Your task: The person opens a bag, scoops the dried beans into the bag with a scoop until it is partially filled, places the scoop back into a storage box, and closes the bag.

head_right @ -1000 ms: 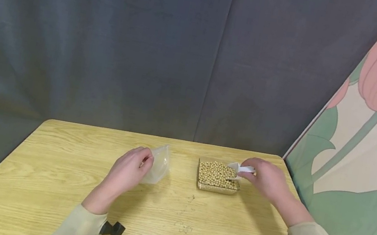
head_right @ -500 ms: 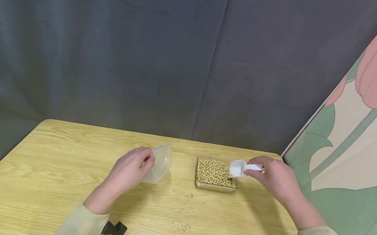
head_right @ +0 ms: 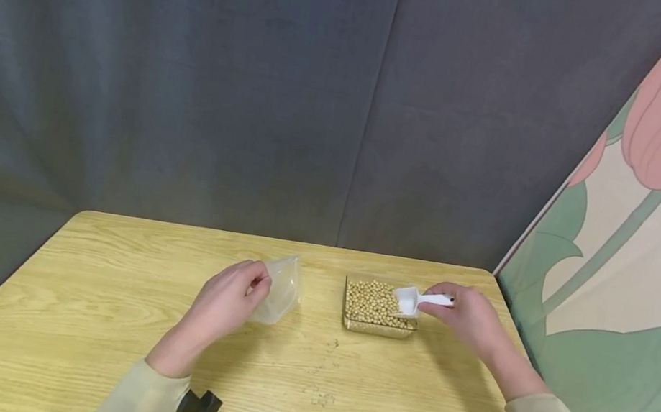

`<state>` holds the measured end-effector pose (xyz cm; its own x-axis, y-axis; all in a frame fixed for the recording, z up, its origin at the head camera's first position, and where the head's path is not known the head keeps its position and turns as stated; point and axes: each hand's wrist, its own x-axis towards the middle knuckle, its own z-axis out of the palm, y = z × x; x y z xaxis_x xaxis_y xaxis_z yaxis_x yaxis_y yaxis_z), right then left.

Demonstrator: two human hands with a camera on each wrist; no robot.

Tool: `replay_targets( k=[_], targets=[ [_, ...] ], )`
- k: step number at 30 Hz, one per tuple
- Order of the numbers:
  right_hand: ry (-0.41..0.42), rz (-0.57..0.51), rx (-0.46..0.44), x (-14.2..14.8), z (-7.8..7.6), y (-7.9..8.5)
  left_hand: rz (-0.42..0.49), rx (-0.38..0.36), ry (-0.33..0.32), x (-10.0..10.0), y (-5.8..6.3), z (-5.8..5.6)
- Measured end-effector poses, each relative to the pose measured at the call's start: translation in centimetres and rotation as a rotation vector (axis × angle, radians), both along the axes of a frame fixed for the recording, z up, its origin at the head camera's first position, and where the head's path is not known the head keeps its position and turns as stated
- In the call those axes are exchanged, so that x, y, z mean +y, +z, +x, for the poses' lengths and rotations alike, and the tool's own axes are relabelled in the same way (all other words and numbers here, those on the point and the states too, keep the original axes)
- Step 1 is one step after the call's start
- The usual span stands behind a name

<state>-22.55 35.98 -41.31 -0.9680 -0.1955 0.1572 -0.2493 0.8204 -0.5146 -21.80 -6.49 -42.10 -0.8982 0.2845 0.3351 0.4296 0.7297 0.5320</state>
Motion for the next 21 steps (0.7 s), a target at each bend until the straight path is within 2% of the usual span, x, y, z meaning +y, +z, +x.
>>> replay_targets(
  k=[4, 7, 10, 16, 18, 21],
  targets=[
    [0.011, -0.053, -0.007, -0.1, -0.1, -1.0, 0.001, 0.001, 0.003, 0.0, -0.1, 0.0],
    [0.028, -0.044, 0.018, -0.2, 0.0, -1.4, 0.002, -0.003, 0.003, 0.0, -0.2, 0.0],
    [0.05, 0.022, 0.107, 0.0, 0.5, -1.4, 0.002, -0.009, 0.002, 0.1, -0.2, 0.0],
    [0.094, 0.155, 0.356, 0.4, 0.8, -1.5, 0.002, -0.002, 0.01, 0.2, -0.2, 0.0],
    [0.09, 0.163, 0.387, 0.4, 0.7, -1.8, 0.005, -0.003, 0.01, 0.3, -0.3, 0.0],
    [0.063, 0.126, 0.369, 0.3, 0.4, -2.2, 0.009, -0.001, 0.01, 0.2, -0.2, 0.1]
  ],
)
